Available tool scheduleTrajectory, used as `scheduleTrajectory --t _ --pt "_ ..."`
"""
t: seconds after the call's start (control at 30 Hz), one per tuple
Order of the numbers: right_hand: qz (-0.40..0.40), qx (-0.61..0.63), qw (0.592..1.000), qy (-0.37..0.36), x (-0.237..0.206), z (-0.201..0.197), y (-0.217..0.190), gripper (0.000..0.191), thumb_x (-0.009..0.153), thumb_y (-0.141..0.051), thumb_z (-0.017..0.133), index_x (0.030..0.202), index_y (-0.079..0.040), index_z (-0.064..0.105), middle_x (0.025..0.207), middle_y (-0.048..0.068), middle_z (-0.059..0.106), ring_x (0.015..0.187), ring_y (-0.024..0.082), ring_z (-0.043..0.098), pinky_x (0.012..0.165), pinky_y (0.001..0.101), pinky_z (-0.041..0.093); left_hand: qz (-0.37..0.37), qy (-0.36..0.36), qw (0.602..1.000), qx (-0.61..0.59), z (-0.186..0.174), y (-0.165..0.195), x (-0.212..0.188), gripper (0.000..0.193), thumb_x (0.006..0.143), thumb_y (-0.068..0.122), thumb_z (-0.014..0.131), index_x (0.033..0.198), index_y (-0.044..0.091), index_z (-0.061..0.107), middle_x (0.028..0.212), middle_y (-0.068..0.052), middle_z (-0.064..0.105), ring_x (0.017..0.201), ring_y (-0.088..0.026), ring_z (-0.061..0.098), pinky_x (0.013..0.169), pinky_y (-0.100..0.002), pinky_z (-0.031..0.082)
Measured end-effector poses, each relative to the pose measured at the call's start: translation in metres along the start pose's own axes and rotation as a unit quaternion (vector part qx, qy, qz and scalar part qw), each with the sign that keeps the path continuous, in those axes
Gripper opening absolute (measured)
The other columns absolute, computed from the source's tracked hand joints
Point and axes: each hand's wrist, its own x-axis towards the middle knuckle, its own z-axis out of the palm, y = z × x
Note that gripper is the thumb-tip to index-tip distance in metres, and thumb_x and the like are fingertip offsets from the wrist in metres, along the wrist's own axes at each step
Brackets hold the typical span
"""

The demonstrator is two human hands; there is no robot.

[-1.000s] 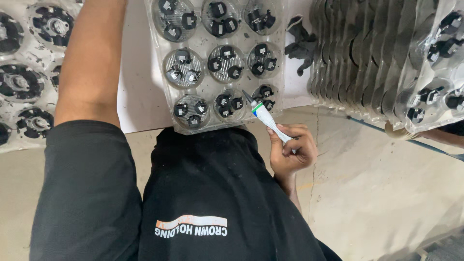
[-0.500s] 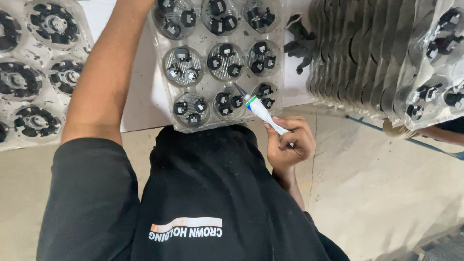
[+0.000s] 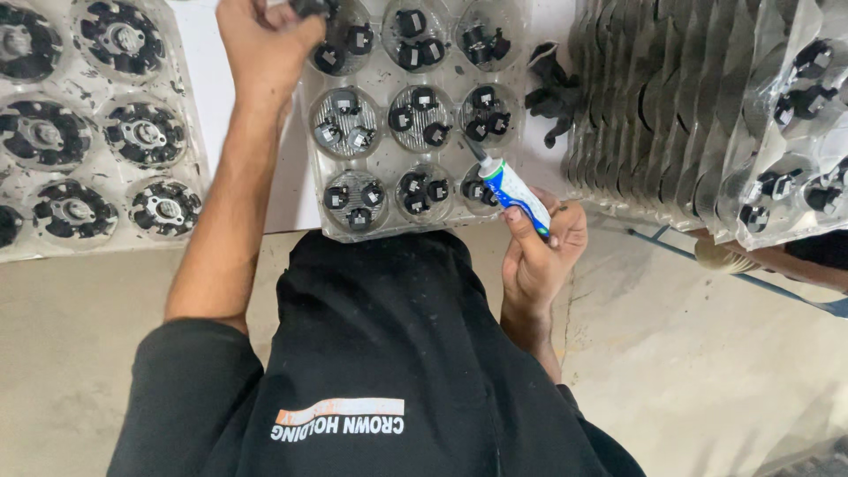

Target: The person holds a small black component in one hand and a white adhesive tube in the other, squeezing adhesive onto each component. They place the treated component back into a plastic tray, pick the next one, and repeat the process for many components, occasionally wiping the tube nozzle with a gray cloth.

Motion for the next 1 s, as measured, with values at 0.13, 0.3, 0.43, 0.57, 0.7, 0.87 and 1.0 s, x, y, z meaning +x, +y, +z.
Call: scheduleTrajectory --t 0.13,0.3,0.43,0.57,0.7,0.87,1.0 --pt "-0.111 -0.187 0.976 -0.023 -0.009 0.019 -0.003 0.052 0.087 0.019 0.078 0.084 -0.01 0.035 0.106 0.021 0.07 0.096 0.025 0.07 0.083 0.0331 0.058 -0.073 -0.027 0.99 -0.118 0.024 0.04 -0.075 0.057 0.081 -0.026 0.079 0.117 0.005 0.048 0.108 -0.008 0.07 0.099 -0.02 0.079 0.087 -0.032 0.067" --pt "-0.29 -0.378 0.872 -0.113 -0.016 0.043 -0.016 0.062 0.079 0.017 0.086 0.074 -0.01 0.03 0.097 0.017 0.073 0.086 0.025 0.072 0.072 0.0334 0.058 -0.073 -0.067 0.993 -0.064 0.05 0.088 -0.129 0.051 0.088 -0.028 0.073 0.129 -0.002 0.057 0.127 -0.018 0.071 0.105 -0.016 0.073 0.095 -0.031 0.065" --pt "-0.324 -0.403 0.841 -0.156 -0.014 0.051 -0.028 0.06 0.076 0.017 0.085 0.073 -0.009 0.031 0.094 0.016 0.073 0.087 0.03 0.074 0.071 0.036 0.059 -0.023 -0.09 0.992 -0.08 0.054 0.103 -0.147 0.043 0.089 -0.028 0.067 0.124 -0.005 0.062 0.138 -0.014 0.064 0.111 -0.014 0.072 0.099 -0.03 0.066" --pt "-0.327 -0.403 0.839 -0.163 -0.018 0.055 -0.032 0.057 0.077 0.019 0.083 0.074 -0.009 0.033 0.092 0.015 0.074 0.088 0.031 0.075 0.072 0.0371 0.061 -0.026 -0.092 0.993 -0.063 0.051 0.109 -0.159 0.047 0.092 -0.029 0.068 0.132 -0.005 0.064 0.128 -0.009 0.064 0.112 -0.014 0.071 0.101 -0.03 0.066" --pt "-0.325 -0.407 0.837 -0.169 -0.024 0.056 -0.033 0.058 0.077 0.02 0.082 0.074 -0.009 0.032 0.092 0.016 0.073 0.09 0.032 0.076 0.073 0.0378 0.063 -0.036 -0.093 0.994 -0.055 0.05 0.112 -0.164 0.052 0.09 -0.029 0.067 0.136 -0.005 0.062 0.13 -0.009 0.064 0.111 -0.013 0.07 0.101 -0.029 0.065" --pt "-0.35 -0.409 0.823 -0.182 -0.027 0.058 -0.031 0.056 0.072 0.023 0.077 0.07 -0.008 0.031 0.087 0.015 0.072 0.087 0.031 0.076 0.071 0.0377 0.062 -0.039 -0.095 0.993 -0.052 0.047 0.111 -0.167 0.05 0.09 -0.028 0.067 0.135 -0.006 0.061 0.133 -0.008 0.062 0.112 -0.012 0.069 0.1 -0.028 0.064" --pt "-0.346 -0.402 0.827 -0.187 -0.028 0.056 -0.031 0.052 0.067 0.025 0.072 0.066 -0.008 0.03 0.084 0.014 0.071 0.084 0.029 0.075 0.071 0.0378 0.062 -0.051 -0.114 0.991 -0.043 0.042 0.11 -0.171 0.051 0.091 -0.027 0.067 0.137 -0.006 0.061 0.129 -0.008 0.063 0.112 -0.012 0.07 0.101 -0.027 0.063"
